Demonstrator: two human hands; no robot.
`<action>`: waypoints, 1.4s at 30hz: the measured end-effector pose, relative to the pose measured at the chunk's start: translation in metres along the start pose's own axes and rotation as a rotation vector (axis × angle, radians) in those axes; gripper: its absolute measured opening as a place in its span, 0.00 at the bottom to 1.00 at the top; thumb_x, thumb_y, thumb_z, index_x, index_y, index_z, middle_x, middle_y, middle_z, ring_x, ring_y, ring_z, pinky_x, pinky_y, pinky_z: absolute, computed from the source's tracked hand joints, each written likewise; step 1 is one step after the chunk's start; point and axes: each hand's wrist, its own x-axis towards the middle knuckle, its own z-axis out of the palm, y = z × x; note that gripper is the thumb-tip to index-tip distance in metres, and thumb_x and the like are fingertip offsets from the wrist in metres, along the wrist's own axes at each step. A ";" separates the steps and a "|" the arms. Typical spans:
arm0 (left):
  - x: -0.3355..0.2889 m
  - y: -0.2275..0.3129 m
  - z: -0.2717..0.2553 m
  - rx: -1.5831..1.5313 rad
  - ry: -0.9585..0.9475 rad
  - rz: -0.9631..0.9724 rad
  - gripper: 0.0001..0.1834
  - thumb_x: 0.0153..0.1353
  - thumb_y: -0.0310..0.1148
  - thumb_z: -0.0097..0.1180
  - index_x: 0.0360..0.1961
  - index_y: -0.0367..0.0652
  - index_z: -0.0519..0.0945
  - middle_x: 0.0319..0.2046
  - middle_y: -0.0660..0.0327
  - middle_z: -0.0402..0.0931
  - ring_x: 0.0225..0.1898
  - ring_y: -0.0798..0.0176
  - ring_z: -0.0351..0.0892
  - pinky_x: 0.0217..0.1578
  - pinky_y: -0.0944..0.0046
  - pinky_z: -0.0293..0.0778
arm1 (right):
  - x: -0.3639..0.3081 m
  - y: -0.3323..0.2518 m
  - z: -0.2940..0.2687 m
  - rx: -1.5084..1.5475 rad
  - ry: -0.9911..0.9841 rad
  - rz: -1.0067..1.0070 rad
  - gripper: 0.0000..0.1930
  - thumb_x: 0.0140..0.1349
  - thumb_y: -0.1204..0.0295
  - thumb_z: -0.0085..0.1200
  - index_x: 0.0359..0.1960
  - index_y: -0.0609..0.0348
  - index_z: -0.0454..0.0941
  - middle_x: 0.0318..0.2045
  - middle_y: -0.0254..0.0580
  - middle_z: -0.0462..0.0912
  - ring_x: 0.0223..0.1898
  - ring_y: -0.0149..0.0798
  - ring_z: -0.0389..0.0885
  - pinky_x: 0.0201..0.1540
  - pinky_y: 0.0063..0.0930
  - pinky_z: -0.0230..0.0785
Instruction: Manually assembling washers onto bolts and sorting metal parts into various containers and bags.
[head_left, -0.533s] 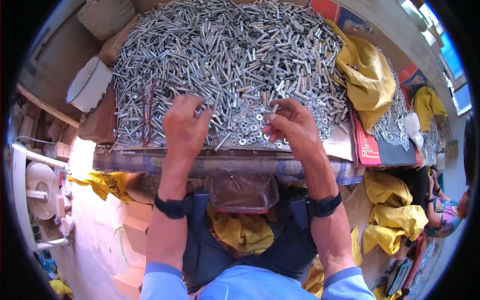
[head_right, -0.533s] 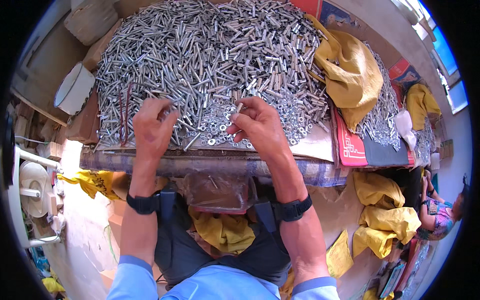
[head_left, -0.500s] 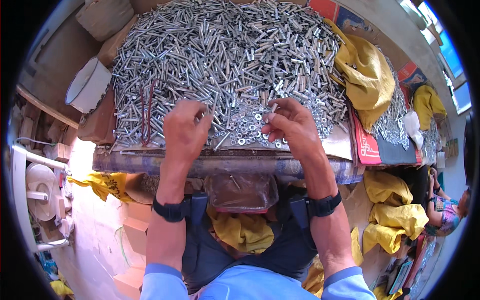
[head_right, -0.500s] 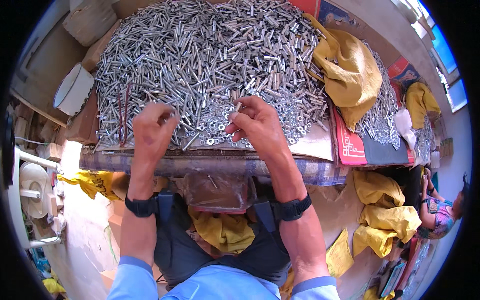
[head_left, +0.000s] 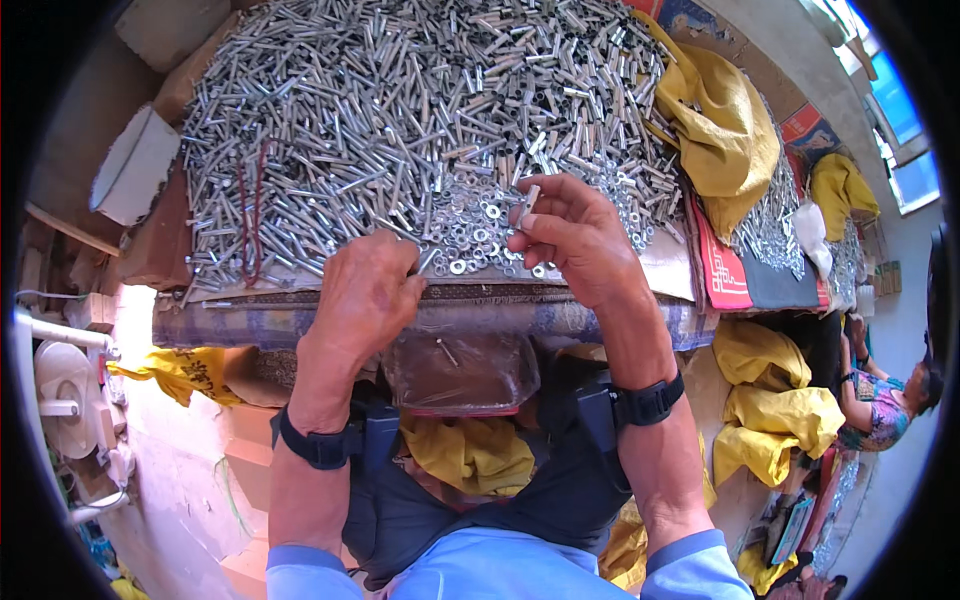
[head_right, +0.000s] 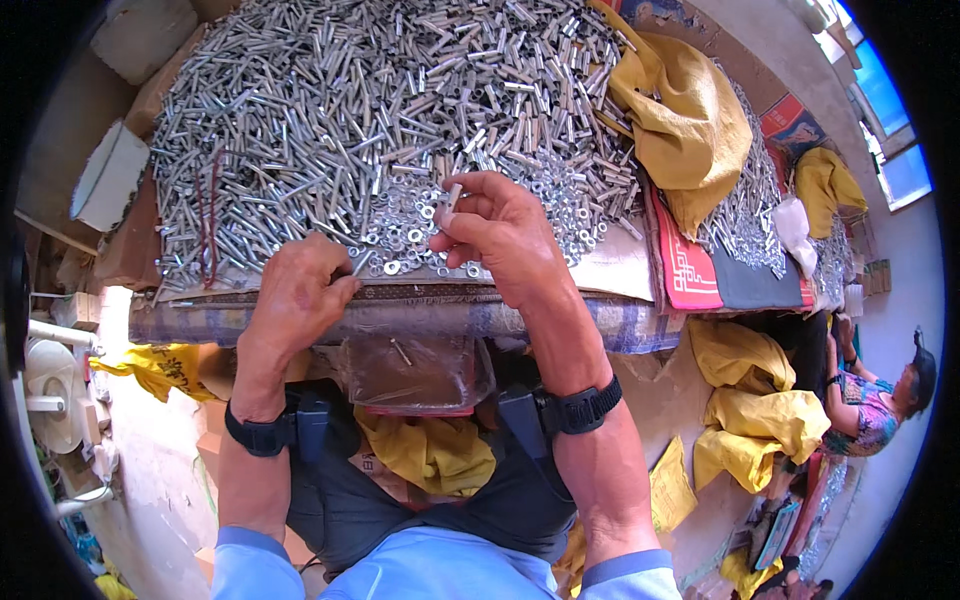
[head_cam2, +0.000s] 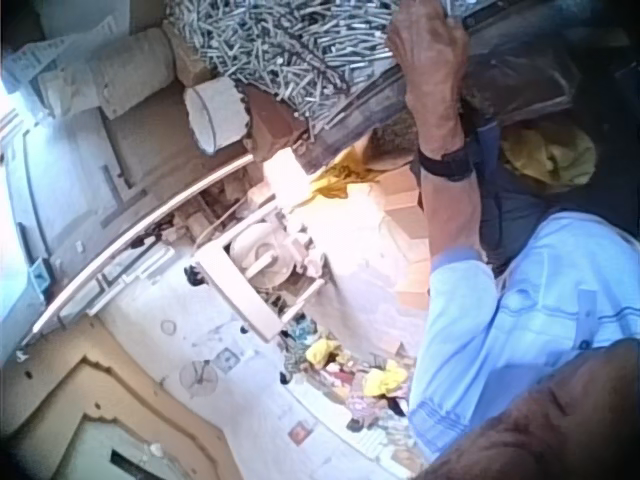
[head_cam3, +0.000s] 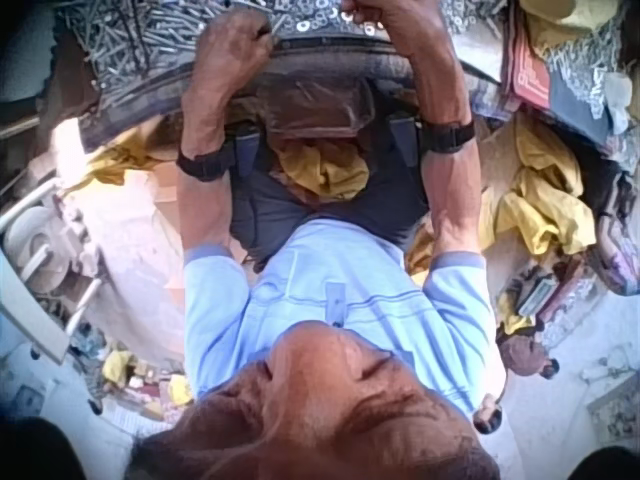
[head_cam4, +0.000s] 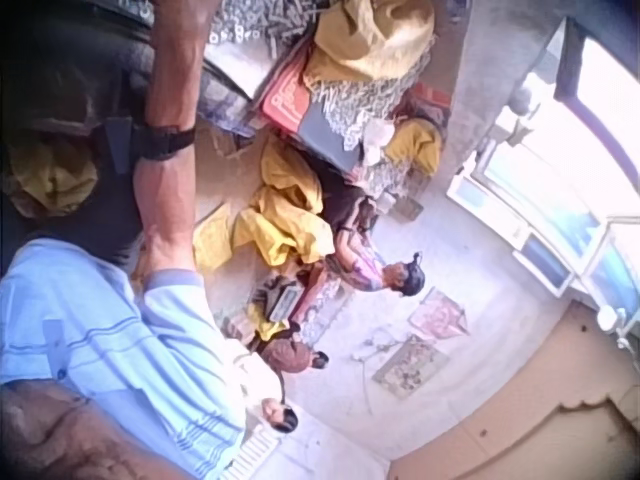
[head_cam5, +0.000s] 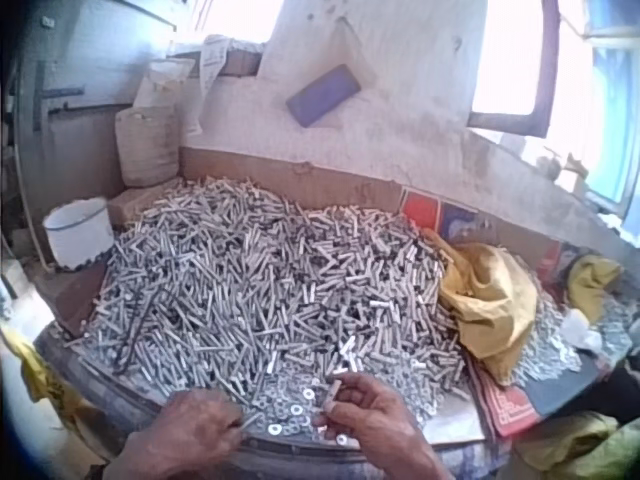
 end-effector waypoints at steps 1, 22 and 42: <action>0.001 -0.001 0.001 -0.015 -0.005 0.017 0.08 0.47 0.30 0.64 0.25 0.37 0.79 0.26 0.50 0.77 0.32 0.44 0.79 0.33 0.49 0.72 | 0.000 -0.001 0.001 -0.004 -0.004 -0.001 0.21 0.62 0.79 0.57 0.57 0.71 0.70 0.37 0.46 0.82 0.33 0.35 0.84 0.30 0.22 0.77; 0.022 0.033 0.009 -0.514 0.092 0.004 0.02 0.60 0.21 0.57 0.33 0.33 0.77 0.20 0.59 0.75 0.20 0.71 0.72 0.22 0.66 0.68 | -0.008 -0.005 0.005 -0.238 -0.127 0.049 0.14 0.65 0.71 0.54 0.49 0.63 0.82 0.19 0.28 0.74 0.20 0.21 0.70 0.22 0.17 0.60; 0.022 0.037 0.016 -0.982 -0.124 -0.155 0.13 0.57 0.22 0.58 0.44 0.30 0.79 0.24 0.58 0.81 0.23 0.70 0.81 0.23 0.69 0.74 | -0.008 0.003 0.016 -0.451 -0.186 -0.130 0.09 0.59 0.72 0.63 0.33 0.67 0.81 0.24 0.36 0.82 0.24 0.23 0.77 0.24 0.21 0.71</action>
